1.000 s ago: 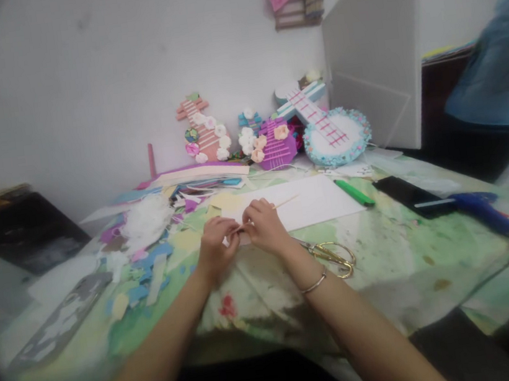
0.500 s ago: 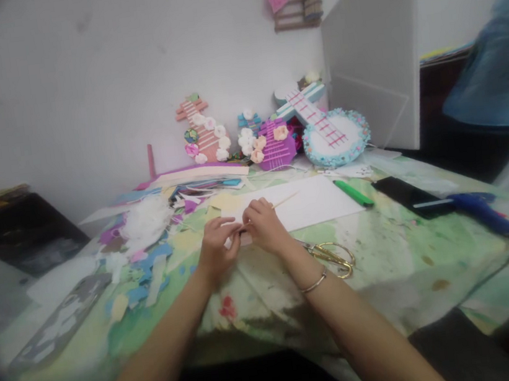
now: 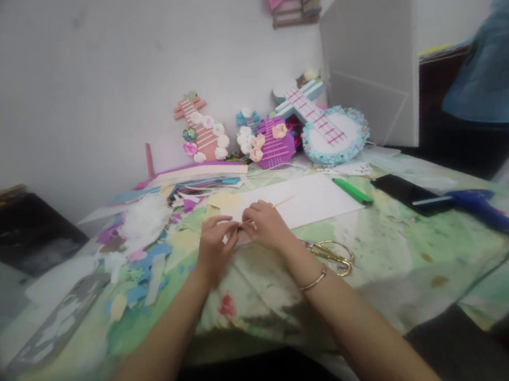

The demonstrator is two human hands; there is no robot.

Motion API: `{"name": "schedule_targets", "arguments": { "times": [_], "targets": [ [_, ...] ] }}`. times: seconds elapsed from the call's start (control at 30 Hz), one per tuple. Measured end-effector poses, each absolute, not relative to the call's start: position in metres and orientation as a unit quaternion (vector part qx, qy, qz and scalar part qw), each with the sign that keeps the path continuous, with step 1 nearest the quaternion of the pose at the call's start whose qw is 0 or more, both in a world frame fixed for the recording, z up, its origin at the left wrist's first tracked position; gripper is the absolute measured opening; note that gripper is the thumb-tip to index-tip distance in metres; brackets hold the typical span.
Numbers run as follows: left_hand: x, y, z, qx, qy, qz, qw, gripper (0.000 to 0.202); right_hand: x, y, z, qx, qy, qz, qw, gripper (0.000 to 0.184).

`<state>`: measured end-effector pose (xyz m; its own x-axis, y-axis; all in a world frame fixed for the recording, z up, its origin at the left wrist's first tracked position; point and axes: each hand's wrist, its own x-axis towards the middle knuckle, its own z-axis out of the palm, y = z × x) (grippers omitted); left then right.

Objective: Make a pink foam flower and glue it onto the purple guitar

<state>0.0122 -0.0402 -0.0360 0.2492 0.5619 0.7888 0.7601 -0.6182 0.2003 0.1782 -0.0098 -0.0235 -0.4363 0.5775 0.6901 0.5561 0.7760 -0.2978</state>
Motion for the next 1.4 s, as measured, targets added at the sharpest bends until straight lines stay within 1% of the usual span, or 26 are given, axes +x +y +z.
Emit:
{"name": "schedule_targets", "arguments": {
  "times": [0.4,0.77,1.13,1.4],
  "targets": [
    [0.012,-0.041,-0.037,-0.771,-0.414,-0.462,0.143,0.017,0.179,-0.009,-0.023,-0.341,-0.845,0.001,0.412,0.008],
    [0.015,-0.046,-0.031,-0.757,-0.428,-0.469,0.155,0.004,0.182,-0.014,-0.017,-0.353,-0.838,0.015,0.416,0.011],
    [0.015,-0.049,-0.028,-0.772,-0.407,-0.449,0.19,0.007,0.182,-0.013,-0.017,-0.379,-0.835,0.021,0.399,0.013],
    [0.014,-0.048,-0.029,-0.77,-0.404,-0.458,0.184,0.004,0.182,-0.011,-0.019,-0.37,-0.836,0.009,0.405,0.012]
  ]
}}
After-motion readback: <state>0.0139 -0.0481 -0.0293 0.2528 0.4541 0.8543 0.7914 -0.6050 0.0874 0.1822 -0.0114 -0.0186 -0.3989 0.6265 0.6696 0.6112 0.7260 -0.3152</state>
